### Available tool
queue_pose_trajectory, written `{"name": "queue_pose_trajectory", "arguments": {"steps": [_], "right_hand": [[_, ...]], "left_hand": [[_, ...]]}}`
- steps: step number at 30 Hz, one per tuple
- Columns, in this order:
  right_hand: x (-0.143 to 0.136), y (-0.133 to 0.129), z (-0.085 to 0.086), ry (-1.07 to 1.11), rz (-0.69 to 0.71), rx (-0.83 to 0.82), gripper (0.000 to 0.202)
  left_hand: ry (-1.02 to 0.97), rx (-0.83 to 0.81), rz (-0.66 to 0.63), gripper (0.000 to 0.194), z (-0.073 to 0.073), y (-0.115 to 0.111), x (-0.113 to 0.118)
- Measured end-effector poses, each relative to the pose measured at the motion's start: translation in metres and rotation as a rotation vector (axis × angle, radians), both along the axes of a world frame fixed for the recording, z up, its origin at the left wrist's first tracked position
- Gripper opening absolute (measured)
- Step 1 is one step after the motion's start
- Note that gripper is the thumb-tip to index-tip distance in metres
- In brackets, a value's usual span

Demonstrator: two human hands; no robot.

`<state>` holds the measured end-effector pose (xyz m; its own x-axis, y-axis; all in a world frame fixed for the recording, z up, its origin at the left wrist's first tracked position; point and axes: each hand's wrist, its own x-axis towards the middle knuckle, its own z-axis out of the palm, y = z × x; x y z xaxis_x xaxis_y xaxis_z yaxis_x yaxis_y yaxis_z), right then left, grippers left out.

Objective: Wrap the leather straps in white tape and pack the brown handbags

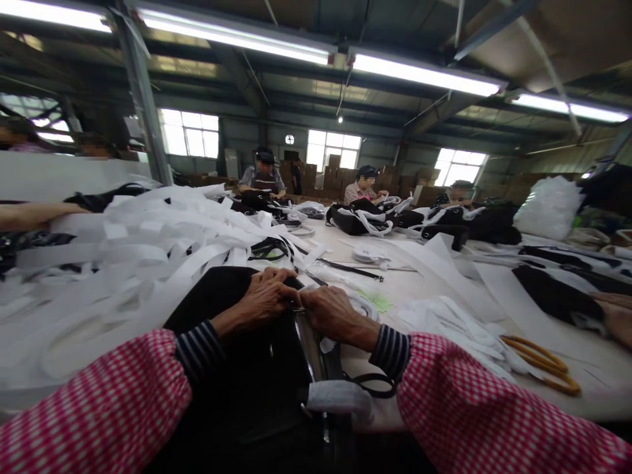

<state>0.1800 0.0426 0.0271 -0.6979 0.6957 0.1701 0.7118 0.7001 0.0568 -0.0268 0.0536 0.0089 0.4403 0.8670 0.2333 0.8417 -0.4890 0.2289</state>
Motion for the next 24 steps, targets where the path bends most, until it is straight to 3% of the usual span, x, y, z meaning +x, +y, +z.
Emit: {"name": "queue_pose_trajectory", "arguments": {"steps": [10,18,24], "right_hand": [[-0.006,0.016,0.017,-0.032,-0.073,-0.150,0.024],[-0.007,0.020,0.013,-0.067,-0.077,-0.094,0.027],[-0.007,0.026,0.016,-0.079,-0.065,-0.120,0.021]], "left_hand": [[0.033,0.048,-0.113,0.008,0.010,0.014,0.005],[0.142,0.229,-0.297,0.013,-0.004,0.014,0.004],[0.231,0.321,-0.353,0.013,-0.013,0.017,0.000]]}}
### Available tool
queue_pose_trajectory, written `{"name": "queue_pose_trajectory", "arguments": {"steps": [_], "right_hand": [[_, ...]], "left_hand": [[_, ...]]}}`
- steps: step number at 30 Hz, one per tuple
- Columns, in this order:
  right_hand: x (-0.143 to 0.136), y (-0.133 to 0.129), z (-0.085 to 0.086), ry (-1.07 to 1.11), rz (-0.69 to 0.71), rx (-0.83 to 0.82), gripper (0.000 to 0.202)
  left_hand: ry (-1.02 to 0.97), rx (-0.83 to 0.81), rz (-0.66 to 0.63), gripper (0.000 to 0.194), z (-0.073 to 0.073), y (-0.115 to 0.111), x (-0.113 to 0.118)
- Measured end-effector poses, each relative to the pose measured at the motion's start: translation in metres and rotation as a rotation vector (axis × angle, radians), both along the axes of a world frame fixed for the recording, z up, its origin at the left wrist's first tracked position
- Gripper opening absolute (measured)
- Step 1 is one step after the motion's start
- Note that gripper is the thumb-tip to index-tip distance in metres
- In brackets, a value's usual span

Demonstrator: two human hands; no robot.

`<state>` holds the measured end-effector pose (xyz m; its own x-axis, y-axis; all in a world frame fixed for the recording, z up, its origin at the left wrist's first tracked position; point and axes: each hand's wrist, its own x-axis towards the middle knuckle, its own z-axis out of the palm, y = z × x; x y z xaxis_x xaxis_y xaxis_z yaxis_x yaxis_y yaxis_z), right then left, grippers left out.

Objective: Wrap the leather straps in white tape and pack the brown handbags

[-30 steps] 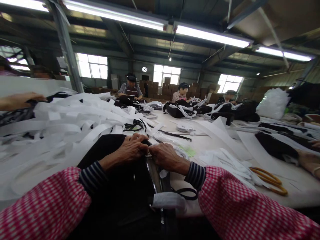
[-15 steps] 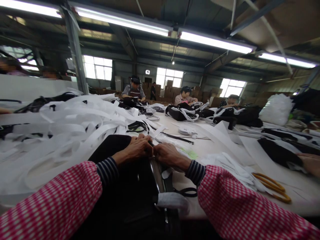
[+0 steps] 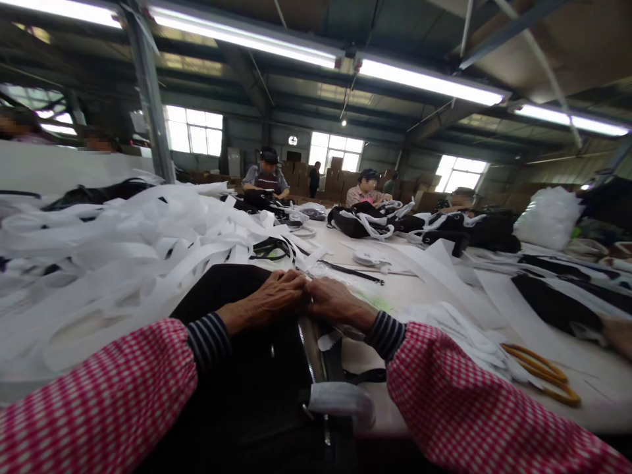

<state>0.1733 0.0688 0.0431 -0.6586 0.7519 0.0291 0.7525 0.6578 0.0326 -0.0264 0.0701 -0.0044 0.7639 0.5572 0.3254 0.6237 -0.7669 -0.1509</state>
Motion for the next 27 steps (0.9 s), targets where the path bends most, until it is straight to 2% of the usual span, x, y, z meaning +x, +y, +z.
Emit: {"name": "queue_pose_trajectory", "arguments": {"steps": [9,12,17,21,27], "right_hand": [[0.005,0.000,0.004,0.148,0.050,-0.066,0.024],[0.011,0.000,0.007,0.288,0.094,-0.174,0.021],[0.019,0.003,0.009,0.453,0.077,-0.400,0.019],[0.020,0.007,0.006,0.503,0.097,-0.458,0.019],[0.018,0.015,0.002,0.502,0.054,-0.519,0.022]], "left_hand": [[0.054,0.088,0.047,0.020,-0.001,-0.006,-0.001],[0.047,0.094,0.053,0.021,-0.004,-0.003,-0.002],[0.030,0.083,0.049,0.020,-0.006,-0.001,-0.003],[-0.003,0.036,0.050,0.020,-0.002,-0.006,0.000],[-0.054,-0.003,0.066,0.017,0.004,-0.009,0.001]]}}
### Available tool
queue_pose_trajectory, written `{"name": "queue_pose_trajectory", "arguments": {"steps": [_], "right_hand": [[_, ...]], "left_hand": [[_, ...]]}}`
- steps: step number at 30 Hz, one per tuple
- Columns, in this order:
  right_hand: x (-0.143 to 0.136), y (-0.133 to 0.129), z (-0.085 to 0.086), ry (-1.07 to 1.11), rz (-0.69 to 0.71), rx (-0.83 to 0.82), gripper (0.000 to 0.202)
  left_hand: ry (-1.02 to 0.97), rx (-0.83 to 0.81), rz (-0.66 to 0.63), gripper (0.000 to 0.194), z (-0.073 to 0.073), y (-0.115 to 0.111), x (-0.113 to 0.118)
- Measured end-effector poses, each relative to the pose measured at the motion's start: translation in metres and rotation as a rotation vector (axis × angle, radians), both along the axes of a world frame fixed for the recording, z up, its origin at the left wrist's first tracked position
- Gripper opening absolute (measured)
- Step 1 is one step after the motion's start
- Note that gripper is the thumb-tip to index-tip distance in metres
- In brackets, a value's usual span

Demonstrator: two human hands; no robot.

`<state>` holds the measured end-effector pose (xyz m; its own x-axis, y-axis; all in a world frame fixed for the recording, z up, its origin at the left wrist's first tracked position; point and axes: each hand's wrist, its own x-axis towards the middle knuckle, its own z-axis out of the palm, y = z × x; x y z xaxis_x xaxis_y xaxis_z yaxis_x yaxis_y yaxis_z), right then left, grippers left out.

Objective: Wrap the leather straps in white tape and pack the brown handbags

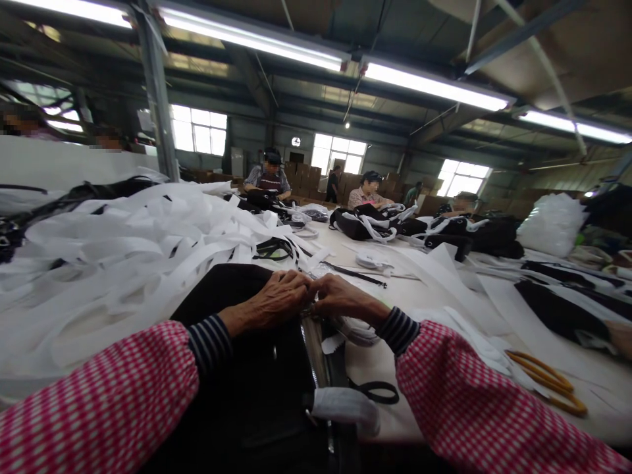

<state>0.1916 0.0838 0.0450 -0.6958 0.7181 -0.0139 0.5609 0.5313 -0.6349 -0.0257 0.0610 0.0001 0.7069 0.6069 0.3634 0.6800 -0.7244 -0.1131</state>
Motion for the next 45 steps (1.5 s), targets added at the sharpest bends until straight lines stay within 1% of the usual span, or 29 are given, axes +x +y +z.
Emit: {"name": "queue_pose_trajectory", "arguments": {"steps": [3,6,9,12,13,14,16,18,19,21,23,25,29,31,33,35,37,39,40,43,45], "right_hand": [[0.003,0.001,0.000,0.039,0.017,-0.067,0.022],[0.004,0.000,0.000,0.088,0.011,-0.102,0.021],[0.000,-0.001,-0.001,0.122,-0.029,-0.125,0.021],[-0.002,-0.002,-0.004,0.207,-0.046,-0.202,0.019],[-0.002,-0.002,-0.004,0.249,-0.045,-0.239,0.018],[-0.001,-0.002,-0.005,0.291,-0.040,-0.278,0.016],[0.004,-0.003,-0.005,0.346,-0.033,-0.343,0.014],[0.010,-0.005,-0.003,0.356,-0.026,-0.384,0.017],[0.013,-0.007,-0.001,0.350,-0.020,-0.399,0.019],[0.018,-0.011,0.002,0.340,0.005,-0.434,0.021],[0.022,-0.015,0.004,0.343,0.042,-0.491,0.027],[0.025,-0.020,0.005,0.370,0.066,-0.544,0.035],[0.028,-0.026,-0.001,0.462,0.053,-0.613,0.045],[0.027,-0.028,-0.003,0.512,0.015,-0.636,0.045],[0.026,-0.030,-0.005,0.567,-0.016,-0.641,0.043],[0.025,-0.030,-0.007,0.610,-0.011,-0.653,0.044],[0.023,-0.030,-0.011,0.628,0.023,-0.674,0.049],[0.020,-0.029,-0.016,0.650,0.035,-0.632,0.048],[0.018,-0.029,-0.019,0.665,0.023,-0.583,0.044],[0.010,-0.032,-0.024,0.720,-0.036,-0.429,0.029],[0.004,-0.036,-0.024,0.760,-0.073,-0.383,0.027]], "left_hand": [[0.003,0.028,0.008,0.017,0.002,-0.001,-0.006],[-0.051,0.024,0.065,0.014,0.006,0.000,-0.011],[-0.224,-0.080,0.070,0.010,0.015,-0.001,-0.011],[-0.484,-0.158,0.057,0.007,0.030,-0.008,-0.006],[-0.583,-0.219,0.066,0.009,0.035,-0.012,-0.004],[-0.681,-0.319,0.077,0.013,0.038,-0.016,-0.001],[-0.862,-0.605,0.079,0.023,0.039,-0.025,0.004],[-1.015,-0.875,0.059,0.030,0.034,-0.030,0.009],[-1.083,-0.966,0.045,0.031,0.031,-0.031,0.010],[-1.194,-1.060,0.016,0.030,0.024,-0.030,0.012],[-1.252,-1.094,-0.021,0.030,0.020,-0.028,0.010],[-1.284,-1.118,-0.051,0.031,0.019,-0.026,0.007],[-1.345,-1.162,-0.046,0.034,0.020,-0.027,0.003],[-1.364,-1.127,-0.020,0.035,0.019,-0.029,0.005],[-1.366,-1.058,0.018,0.033,0.018,-0.030,0.008],[-1.366,-1.001,0.051,0.031,0.016,-0.030,0.012],[-1.386,-0.981,0.066,0.032,0.014,-0.030,0.015],[-1.409,-0.982,0.070,0.035,0.012,-0.028,0.016],[-1.414,-0.982,0.071,0.035,0.010,-0.028,0.016],[-1.399,-0.976,0.071,0.036,0.008,-0.027,0.015],[-1.383,-0.967,0.059,0.035,0.007,-0.028,0.015]]}}
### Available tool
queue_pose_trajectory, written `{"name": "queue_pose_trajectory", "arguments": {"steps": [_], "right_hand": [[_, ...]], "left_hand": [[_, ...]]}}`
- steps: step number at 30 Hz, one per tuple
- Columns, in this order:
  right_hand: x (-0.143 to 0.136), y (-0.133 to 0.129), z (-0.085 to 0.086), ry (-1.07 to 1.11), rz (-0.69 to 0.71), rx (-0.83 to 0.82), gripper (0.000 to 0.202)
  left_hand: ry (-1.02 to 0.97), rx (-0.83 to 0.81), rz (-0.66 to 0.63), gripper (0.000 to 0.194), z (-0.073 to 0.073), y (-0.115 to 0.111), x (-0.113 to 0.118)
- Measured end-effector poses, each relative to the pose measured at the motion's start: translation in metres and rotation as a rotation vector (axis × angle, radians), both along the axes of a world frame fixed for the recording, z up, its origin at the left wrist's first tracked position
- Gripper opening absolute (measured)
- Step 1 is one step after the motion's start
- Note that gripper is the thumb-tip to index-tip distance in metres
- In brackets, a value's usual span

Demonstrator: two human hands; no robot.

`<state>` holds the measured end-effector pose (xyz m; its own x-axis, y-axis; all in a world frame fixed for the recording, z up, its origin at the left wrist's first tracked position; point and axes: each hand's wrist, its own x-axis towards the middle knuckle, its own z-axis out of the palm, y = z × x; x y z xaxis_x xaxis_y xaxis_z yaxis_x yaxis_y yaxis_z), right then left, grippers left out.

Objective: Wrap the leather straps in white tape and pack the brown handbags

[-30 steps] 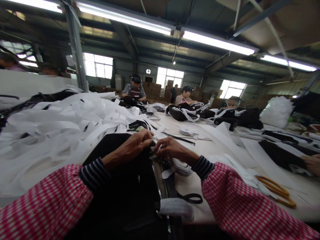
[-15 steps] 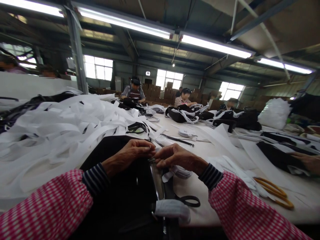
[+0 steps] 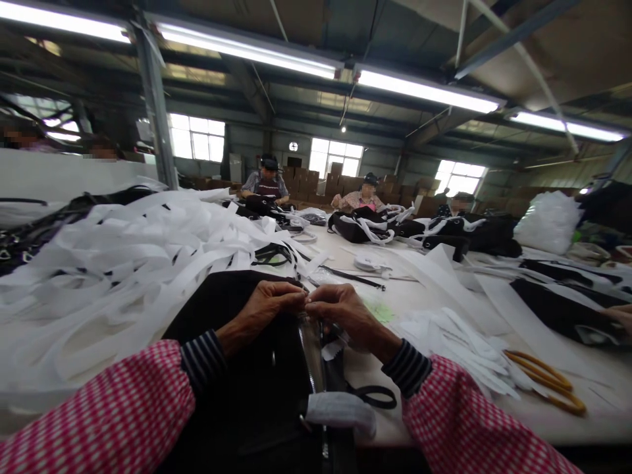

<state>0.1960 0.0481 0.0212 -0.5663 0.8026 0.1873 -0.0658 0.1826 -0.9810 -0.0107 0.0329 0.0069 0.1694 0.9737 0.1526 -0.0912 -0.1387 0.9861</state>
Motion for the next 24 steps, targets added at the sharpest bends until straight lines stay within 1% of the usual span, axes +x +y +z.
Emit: {"name": "queue_pose_trajectory", "arguments": {"steps": [4,6,10,13,19,24], "right_hand": [[-0.010,-0.004,0.003,0.062,-0.119,0.027,0.028],[-0.014,-0.002,0.002,0.102,-0.147,0.009,0.030],[-0.019,0.007,-0.006,0.192,-0.181,-0.055,0.033],[-0.021,0.010,-0.010,0.201,-0.215,-0.067,0.034],[-0.025,0.006,-0.011,0.210,-0.265,-0.058,0.035],[-0.030,0.005,-0.012,0.233,-0.247,-0.055,0.030]], "left_hand": [[0.009,0.030,-0.001,0.037,0.000,-0.003,0.000],[0.014,0.043,0.014,0.038,0.001,-0.004,0.000],[0.029,0.064,0.059,0.035,0.001,-0.003,-0.001],[0.042,0.072,0.071,0.032,0.000,-0.001,-0.001],[0.116,0.104,0.079,0.028,0.002,-0.001,-0.002],[0.213,0.158,0.058,0.028,0.005,-0.003,-0.002]]}}
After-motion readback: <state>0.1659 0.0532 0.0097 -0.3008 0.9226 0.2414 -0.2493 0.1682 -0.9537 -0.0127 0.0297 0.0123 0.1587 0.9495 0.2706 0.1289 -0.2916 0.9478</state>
